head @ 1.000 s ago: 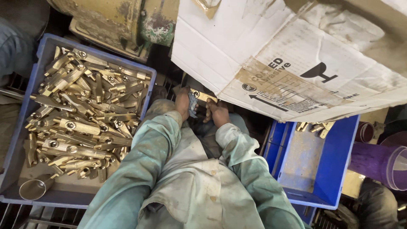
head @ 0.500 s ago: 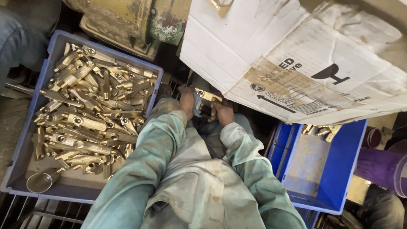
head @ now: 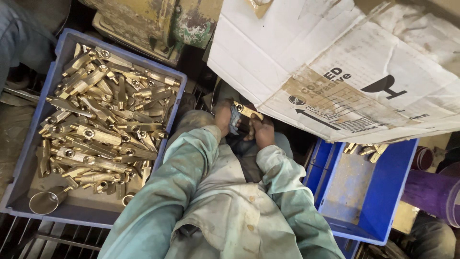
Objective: The person wipes individual brass metal components one at a time using a small piece of cloth, then places them into a blue plastic bin.
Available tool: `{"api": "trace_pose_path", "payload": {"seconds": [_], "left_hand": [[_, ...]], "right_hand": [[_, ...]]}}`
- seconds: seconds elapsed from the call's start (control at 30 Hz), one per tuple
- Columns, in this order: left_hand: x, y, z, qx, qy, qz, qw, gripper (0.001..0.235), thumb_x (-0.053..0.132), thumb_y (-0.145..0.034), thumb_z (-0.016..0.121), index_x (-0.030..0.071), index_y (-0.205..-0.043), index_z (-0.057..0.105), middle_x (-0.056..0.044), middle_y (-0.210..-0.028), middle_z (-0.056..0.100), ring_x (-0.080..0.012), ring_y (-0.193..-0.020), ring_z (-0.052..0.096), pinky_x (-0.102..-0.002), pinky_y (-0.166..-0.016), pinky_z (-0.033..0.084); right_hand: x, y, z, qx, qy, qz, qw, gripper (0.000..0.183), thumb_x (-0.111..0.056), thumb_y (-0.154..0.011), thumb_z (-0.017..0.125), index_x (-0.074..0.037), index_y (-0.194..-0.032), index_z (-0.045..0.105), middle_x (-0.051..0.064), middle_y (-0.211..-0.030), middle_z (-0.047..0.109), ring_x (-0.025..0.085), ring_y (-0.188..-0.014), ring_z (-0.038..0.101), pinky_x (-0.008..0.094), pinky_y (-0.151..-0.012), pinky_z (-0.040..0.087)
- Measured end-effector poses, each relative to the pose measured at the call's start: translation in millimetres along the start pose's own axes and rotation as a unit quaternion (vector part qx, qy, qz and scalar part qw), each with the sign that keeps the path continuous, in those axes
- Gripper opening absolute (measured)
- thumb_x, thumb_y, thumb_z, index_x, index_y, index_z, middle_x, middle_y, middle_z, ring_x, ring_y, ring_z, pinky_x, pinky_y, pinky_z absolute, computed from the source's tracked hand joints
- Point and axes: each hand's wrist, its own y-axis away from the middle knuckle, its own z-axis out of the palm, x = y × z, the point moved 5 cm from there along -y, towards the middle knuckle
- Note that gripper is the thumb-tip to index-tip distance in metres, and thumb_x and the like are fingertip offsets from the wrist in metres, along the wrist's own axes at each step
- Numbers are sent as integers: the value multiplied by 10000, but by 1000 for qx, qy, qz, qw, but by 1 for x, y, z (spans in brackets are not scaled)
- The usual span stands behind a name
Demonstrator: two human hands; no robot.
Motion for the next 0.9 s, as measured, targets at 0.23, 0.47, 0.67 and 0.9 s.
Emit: {"api": "trace_pose_path", "payload": {"seconds": [0.23,0.47,0.67,0.9], "left_hand": [[5,16,18,-26,-19,20,999,429,459,-1048,400,84,-935,576,-82,-639,604,-212,-448,572,-347,-394,461],[-6,11,21,-5,-60,-27,998,603,615,-1029,346,72,-931,590,-104,-621,598,-235,-444,575,-368,-388,458],[-6,18,27,-47,-50,-39,997,696,670,-1045,307,54,-945,616,-93,-643,616,-226,-478,581,-354,-424,462],[62,169,74,-112,-62,98,987,399,452,-1021,486,114,-1217,569,-85,-924,653,-181,-628,634,-344,-504,536]], "right_hand": [[16,4,-21,26,28,40,998,347,-225,-1022,607,56,-818,615,99,-532,520,177,-379,499,355,-407,541],[11,16,-28,25,46,-2,999,356,-251,-1037,583,39,-830,598,86,-541,526,164,-380,491,332,-408,520],[-15,37,-19,28,69,-18,997,334,-289,-1033,596,1,-867,590,72,-557,543,149,-406,508,312,-427,521],[-124,126,-27,-61,143,-68,985,200,-193,-982,656,-3,-1043,657,53,-720,664,117,-618,626,266,-589,524]]}}
